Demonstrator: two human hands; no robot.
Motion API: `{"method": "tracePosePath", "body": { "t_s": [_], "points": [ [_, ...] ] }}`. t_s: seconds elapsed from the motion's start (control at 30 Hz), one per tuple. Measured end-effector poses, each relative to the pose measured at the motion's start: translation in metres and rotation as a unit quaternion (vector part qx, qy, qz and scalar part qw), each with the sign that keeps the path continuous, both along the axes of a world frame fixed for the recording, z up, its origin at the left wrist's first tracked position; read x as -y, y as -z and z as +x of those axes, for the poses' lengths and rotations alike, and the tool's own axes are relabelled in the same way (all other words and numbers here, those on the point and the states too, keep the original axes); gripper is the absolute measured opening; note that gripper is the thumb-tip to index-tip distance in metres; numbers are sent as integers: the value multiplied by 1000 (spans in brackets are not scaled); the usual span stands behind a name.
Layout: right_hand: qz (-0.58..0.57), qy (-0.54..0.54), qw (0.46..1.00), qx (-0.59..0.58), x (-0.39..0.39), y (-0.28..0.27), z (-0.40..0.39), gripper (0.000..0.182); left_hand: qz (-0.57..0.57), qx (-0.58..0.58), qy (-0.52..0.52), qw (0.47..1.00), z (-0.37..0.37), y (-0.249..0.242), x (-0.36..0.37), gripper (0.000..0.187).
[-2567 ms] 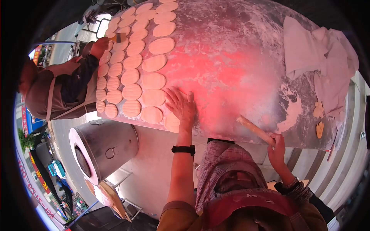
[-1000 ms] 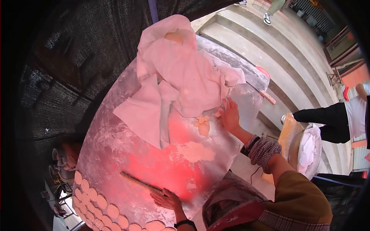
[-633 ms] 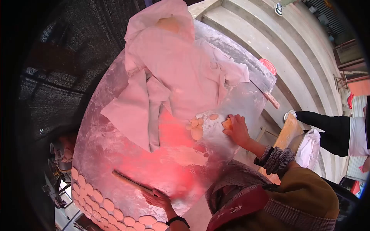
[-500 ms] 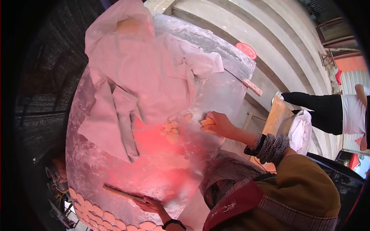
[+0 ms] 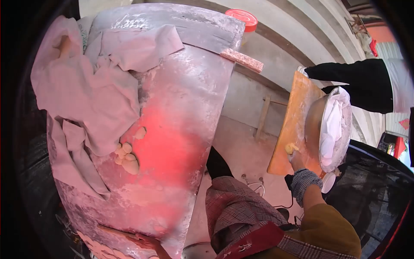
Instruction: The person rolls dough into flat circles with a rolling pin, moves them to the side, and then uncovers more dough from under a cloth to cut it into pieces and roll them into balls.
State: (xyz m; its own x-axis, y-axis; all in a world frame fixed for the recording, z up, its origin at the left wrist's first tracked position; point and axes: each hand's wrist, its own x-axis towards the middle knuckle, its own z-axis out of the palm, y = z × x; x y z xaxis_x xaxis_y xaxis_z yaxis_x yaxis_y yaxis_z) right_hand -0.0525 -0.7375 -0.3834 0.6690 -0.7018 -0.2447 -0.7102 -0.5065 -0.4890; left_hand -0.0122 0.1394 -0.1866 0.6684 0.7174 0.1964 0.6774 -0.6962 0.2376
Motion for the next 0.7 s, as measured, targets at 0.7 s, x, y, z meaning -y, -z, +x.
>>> {"method": "tracePosePath", "body": {
  "t_s": [0.7],
  "points": [
    [510,-285,811,-45,-520,-286,526,41,-37,65,-273,959,59,14,28,68]
  ]
}}
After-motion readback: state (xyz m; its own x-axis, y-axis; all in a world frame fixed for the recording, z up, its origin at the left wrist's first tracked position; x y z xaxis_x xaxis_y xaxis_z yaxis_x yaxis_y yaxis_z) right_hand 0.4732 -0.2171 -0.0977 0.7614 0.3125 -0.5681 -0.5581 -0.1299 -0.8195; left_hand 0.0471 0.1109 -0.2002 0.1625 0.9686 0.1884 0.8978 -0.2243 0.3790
